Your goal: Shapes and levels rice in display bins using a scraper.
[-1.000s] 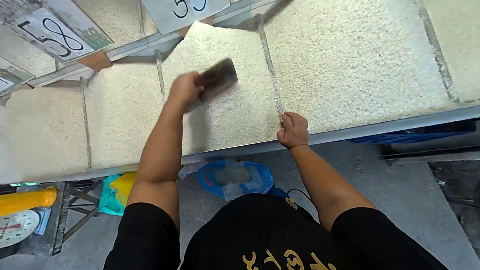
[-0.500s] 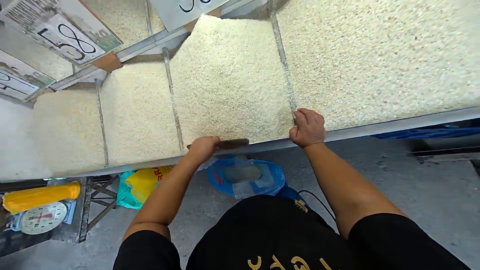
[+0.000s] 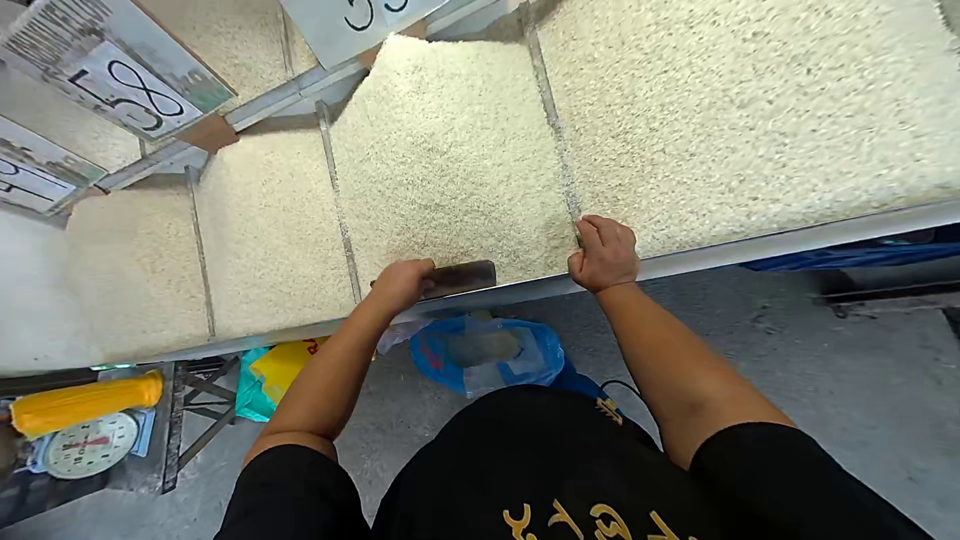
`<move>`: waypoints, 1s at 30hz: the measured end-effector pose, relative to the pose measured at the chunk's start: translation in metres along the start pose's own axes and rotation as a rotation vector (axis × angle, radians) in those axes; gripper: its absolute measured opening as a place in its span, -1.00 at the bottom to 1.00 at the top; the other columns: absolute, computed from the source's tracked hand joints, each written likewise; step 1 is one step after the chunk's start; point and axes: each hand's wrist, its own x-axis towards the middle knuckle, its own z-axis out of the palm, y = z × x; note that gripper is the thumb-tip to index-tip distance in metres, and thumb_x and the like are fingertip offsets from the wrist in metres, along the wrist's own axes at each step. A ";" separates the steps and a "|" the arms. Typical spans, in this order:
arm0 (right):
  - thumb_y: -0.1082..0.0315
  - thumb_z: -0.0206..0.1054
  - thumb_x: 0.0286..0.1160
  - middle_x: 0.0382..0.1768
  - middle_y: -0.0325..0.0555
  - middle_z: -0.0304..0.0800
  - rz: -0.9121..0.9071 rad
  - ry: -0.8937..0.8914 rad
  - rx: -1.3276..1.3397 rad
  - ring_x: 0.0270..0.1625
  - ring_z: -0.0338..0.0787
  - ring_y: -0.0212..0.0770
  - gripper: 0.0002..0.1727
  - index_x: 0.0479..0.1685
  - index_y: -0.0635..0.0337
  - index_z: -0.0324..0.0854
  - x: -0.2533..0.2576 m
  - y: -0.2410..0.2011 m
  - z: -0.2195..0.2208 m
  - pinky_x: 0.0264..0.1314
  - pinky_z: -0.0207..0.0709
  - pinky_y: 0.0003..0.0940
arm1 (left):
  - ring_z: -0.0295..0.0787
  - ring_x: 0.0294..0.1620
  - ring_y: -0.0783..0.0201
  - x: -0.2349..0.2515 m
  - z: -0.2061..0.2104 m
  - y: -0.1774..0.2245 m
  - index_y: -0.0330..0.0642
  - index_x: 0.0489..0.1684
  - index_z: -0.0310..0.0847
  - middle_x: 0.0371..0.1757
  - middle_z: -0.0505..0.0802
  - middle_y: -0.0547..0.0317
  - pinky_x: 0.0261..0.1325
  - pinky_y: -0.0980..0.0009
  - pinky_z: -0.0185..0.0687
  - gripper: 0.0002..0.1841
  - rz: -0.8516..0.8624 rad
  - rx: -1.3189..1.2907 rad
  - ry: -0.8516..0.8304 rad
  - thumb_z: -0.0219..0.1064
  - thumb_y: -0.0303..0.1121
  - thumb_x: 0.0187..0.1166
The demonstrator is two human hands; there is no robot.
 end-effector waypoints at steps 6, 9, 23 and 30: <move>0.16 -0.08 0.50 0.32 0.36 0.73 -0.014 0.014 0.000 0.33 0.73 0.41 -0.42 0.28 0.38 0.63 0.001 -0.002 0.001 0.30 0.50 0.30 | 0.84 0.11 -0.22 0.035 -0.018 -0.003 -0.30 0.04 0.72 -0.03 0.87 -0.22 0.22 -0.30 0.65 -0.80 -0.032 0.019 -0.133 0.35 -0.33 0.69; 0.17 -0.06 0.46 0.31 0.36 0.73 -0.005 0.006 -0.009 0.33 0.73 0.40 -0.41 0.29 0.38 0.63 0.000 -0.002 0.001 0.32 0.49 0.29 | 0.83 0.10 -0.25 0.063 -0.068 -0.017 -0.33 0.06 0.72 -0.04 0.86 -0.26 0.26 -0.32 0.62 -0.76 -0.020 0.050 -0.050 0.41 -0.33 0.64; 0.17 -0.05 0.42 0.32 0.39 0.72 0.030 -0.037 0.000 0.32 0.72 0.46 -0.38 0.28 0.42 0.65 0.004 -0.007 -0.005 0.35 0.46 0.37 | 0.86 0.07 -0.17 0.023 -0.073 0.030 -0.21 0.05 0.77 -0.03 0.89 -0.14 0.18 -0.28 0.69 -0.81 0.034 0.067 0.186 0.39 -0.35 0.64; 0.16 -0.04 0.42 0.32 0.41 0.72 0.039 -0.057 -0.018 0.36 0.70 0.48 -0.38 0.30 0.39 0.65 0.005 -0.010 -0.008 0.42 0.41 0.38 | 0.84 0.15 -0.19 0.015 -0.049 -0.006 -0.27 0.11 0.73 0.03 0.88 -0.19 0.24 -0.28 0.67 -0.78 -0.079 -0.077 0.214 0.33 -0.34 0.69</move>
